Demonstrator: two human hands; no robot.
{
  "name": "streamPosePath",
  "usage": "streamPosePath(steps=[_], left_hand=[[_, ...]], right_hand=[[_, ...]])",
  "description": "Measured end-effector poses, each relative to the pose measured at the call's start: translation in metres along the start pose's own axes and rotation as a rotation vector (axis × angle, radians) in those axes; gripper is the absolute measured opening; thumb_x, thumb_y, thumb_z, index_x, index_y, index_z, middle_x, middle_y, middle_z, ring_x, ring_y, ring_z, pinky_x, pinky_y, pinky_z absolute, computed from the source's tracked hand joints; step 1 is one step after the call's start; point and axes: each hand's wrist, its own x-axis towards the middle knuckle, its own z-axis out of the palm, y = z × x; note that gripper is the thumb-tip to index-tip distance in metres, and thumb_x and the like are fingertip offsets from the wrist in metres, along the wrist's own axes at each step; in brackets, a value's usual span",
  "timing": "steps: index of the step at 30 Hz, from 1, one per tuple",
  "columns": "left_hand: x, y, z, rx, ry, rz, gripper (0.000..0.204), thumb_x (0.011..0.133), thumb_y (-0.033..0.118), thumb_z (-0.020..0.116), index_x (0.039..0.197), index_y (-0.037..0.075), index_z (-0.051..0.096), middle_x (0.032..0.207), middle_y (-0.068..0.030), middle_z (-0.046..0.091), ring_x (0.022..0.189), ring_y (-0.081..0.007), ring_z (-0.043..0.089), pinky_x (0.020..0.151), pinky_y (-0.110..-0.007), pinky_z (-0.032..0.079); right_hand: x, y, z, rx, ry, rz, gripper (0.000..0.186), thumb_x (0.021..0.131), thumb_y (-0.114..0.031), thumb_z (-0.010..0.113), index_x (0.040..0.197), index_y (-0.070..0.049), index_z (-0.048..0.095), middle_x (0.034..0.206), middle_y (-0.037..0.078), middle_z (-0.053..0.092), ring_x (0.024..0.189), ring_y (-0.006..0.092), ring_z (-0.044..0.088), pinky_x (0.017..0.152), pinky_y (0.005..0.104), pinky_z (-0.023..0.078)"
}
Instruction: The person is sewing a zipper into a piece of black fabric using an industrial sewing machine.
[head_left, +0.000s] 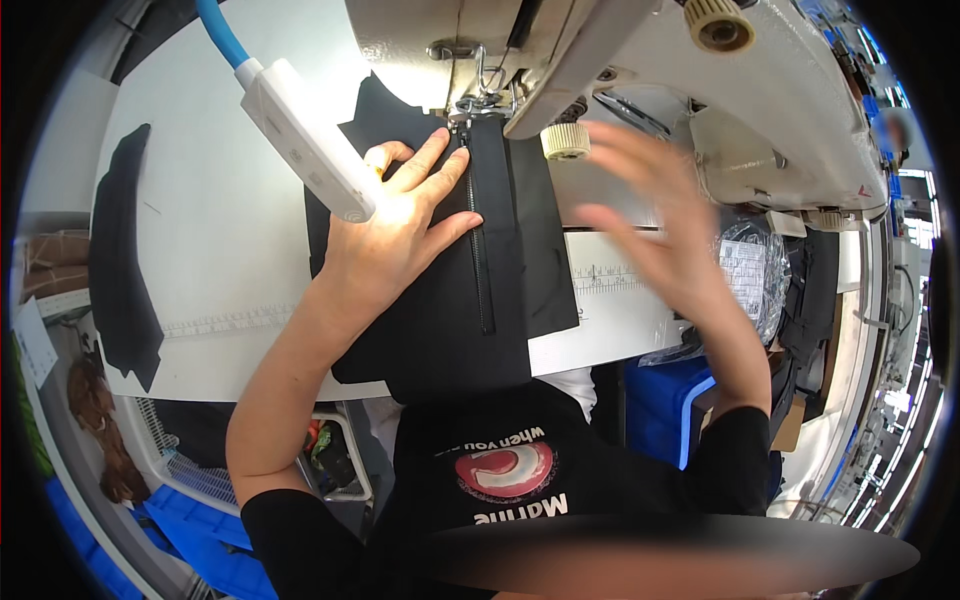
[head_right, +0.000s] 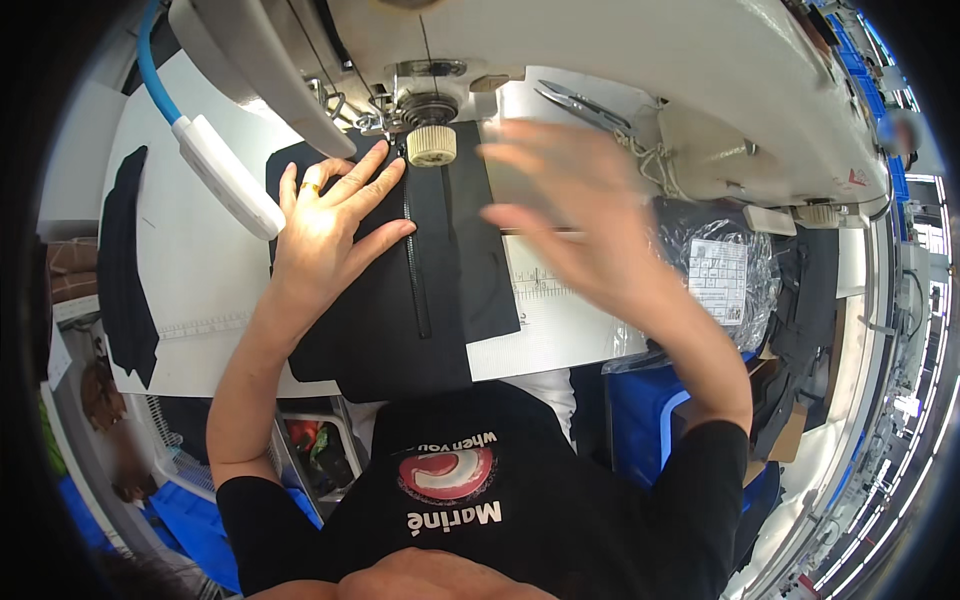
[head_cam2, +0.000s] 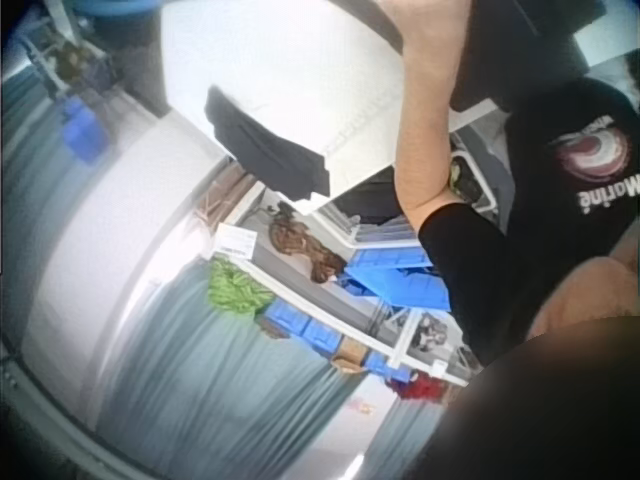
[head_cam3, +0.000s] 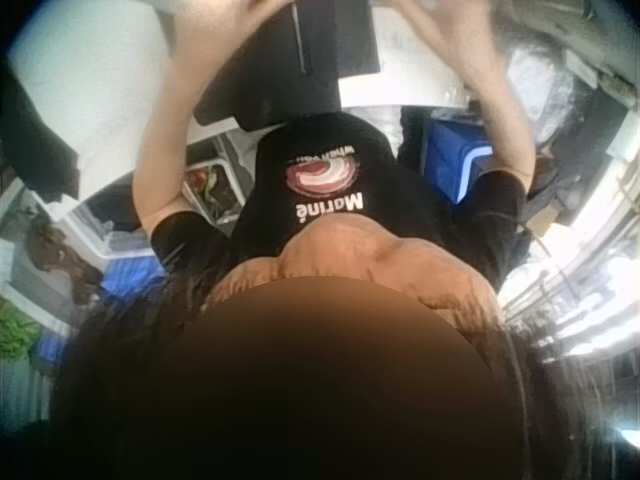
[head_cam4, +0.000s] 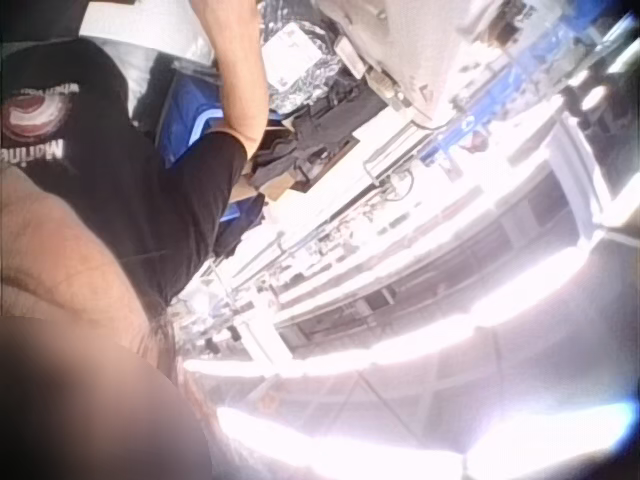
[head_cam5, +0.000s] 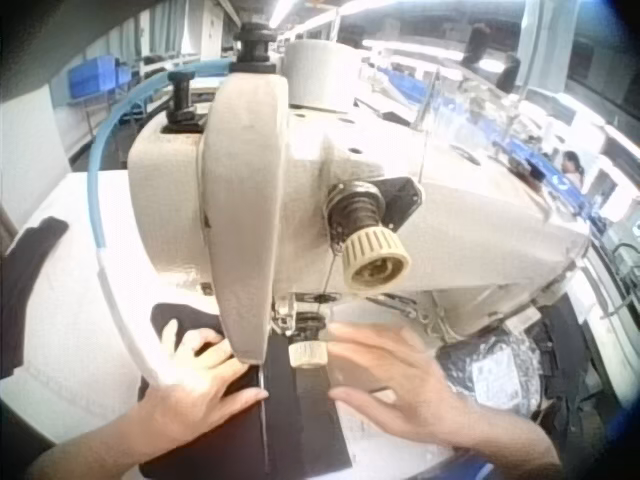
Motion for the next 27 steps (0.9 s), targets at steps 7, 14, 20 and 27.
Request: streamPosePath(steps=[7,14,20,27], left_hand=[[0.004,0.002,-0.001,0.010,0.042,0.033,0.055,0.066,0.032,0.082,0.114,0.008,0.067,0.119,-0.0083,0.066,0.095,-0.0264,0.057,0.078,-0.035,0.051],[0.004,0.002,-0.001,0.017,0.043,0.043,0.056,0.066,0.032,0.082,0.114,0.008,0.067,0.119,-0.0085,0.065,0.095,-0.0261,0.057,0.078,-0.035,0.051],[0.004,0.001,-0.001,0.028,0.039,0.048,0.056,0.066,0.032,0.082,0.115,0.008,0.067,0.119,-0.0081,0.065,0.095,-0.0252,0.057,0.078,-0.035,0.051],[0.005,0.002,-0.001,0.046,0.030,0.045,0.055,0.067,0.033,0.081,0.115,0.009,0.068,0.119,-0.0074,0.065,0.094,-0.0249,0.057,0.078,-0.035,0.051]], right_hand=[[0.042,0.017,0.089,-0.076,0.074,-0.099,0.051,0.084,-0.039,0.067,0.121,-0.004,0.062,0.115,0.007,0.062,0.106,0.0269,0.053,0.089,0.0405,0.041],[0.043,0.009,0.081,-0.156,0.028,-0.084,0.052,0.084,-0.042,0.066,0.121,-0.006,0.063,0.115,0.004,0.064,0.107,0.0246,0.052,0.092,0.0395,0.040],[0.043,0.012,0.082,-0.161,0.017,-0.092,0.051,0.085,-0.042,0.064,0.120,-0.006,0.063,0.115,0.005,0.064,0.109,0.0248,0.052,0.093,0.0399,0.040],[0.044,0.010,0.081,-0.179,0.007,-0.095,0.049,0.085,-0.042,0.064,0.116,-0.004,0.065,0.117,0.003,0.064,0.111,0.0254,0.052,0.094,0.0404,0.039]])
